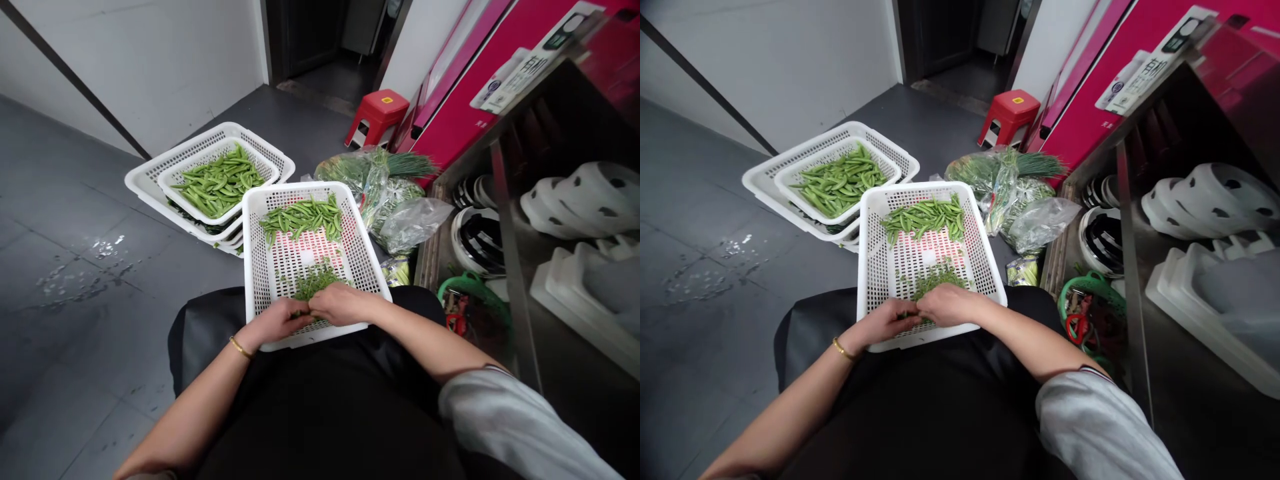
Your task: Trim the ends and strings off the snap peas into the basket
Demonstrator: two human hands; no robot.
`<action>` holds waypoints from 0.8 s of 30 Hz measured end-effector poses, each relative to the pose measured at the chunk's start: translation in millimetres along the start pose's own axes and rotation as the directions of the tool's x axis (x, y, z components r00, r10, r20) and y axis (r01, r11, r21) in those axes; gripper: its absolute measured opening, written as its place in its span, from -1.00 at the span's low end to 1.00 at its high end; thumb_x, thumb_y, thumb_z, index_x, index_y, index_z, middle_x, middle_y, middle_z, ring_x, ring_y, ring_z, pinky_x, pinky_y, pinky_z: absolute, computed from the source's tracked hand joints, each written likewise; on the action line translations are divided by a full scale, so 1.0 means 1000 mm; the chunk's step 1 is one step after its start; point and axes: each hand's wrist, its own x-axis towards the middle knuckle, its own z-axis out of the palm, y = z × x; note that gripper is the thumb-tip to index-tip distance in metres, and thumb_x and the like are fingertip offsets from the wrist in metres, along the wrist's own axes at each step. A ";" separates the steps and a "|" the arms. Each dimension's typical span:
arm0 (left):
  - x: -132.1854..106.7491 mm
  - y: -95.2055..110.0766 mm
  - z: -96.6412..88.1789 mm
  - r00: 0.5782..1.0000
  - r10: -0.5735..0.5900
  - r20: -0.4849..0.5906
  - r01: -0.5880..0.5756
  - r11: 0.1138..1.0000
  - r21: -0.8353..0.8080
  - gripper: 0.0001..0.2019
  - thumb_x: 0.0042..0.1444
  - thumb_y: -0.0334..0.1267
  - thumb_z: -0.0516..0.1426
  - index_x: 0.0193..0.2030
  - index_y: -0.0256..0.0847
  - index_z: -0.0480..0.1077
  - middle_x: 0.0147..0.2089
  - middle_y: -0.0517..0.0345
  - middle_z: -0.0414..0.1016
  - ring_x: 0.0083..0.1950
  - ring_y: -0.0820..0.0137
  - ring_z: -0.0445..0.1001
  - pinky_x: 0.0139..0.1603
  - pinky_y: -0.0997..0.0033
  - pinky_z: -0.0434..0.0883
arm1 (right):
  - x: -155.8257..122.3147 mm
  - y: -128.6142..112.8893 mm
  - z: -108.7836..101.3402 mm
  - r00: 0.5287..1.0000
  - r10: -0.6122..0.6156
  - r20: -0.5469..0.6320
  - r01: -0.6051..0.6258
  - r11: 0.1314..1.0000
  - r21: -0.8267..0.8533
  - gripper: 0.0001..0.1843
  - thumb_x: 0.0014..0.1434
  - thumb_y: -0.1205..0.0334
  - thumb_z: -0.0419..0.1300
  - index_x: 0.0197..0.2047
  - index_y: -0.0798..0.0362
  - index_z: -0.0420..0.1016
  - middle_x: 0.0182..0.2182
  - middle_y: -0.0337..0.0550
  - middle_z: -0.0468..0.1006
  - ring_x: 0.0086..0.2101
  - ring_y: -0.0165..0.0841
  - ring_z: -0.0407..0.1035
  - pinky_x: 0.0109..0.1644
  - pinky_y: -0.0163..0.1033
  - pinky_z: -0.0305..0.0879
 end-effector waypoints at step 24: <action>0.007 -0.011 -0.029 0.885 -0.331 -0.327 -0.111 0.533 -0.839 -0.86 -0.06 -0.29 0.22 -0.35 -0.30 0.41 -0.67 0.35 0.13 -0.71 0.64 0.04 -0.76 0.66 0.03 | 0.134 0.128 -0.017 0.832 0.549 -0.075 -0.548 0.797 -0.253 -0.64 0.25 0.34 -0.08 0.11 0.09 0.24 -0.13 0.11 0.49 -0.19 -0.22 0.41 -0.18 -0.19 0.26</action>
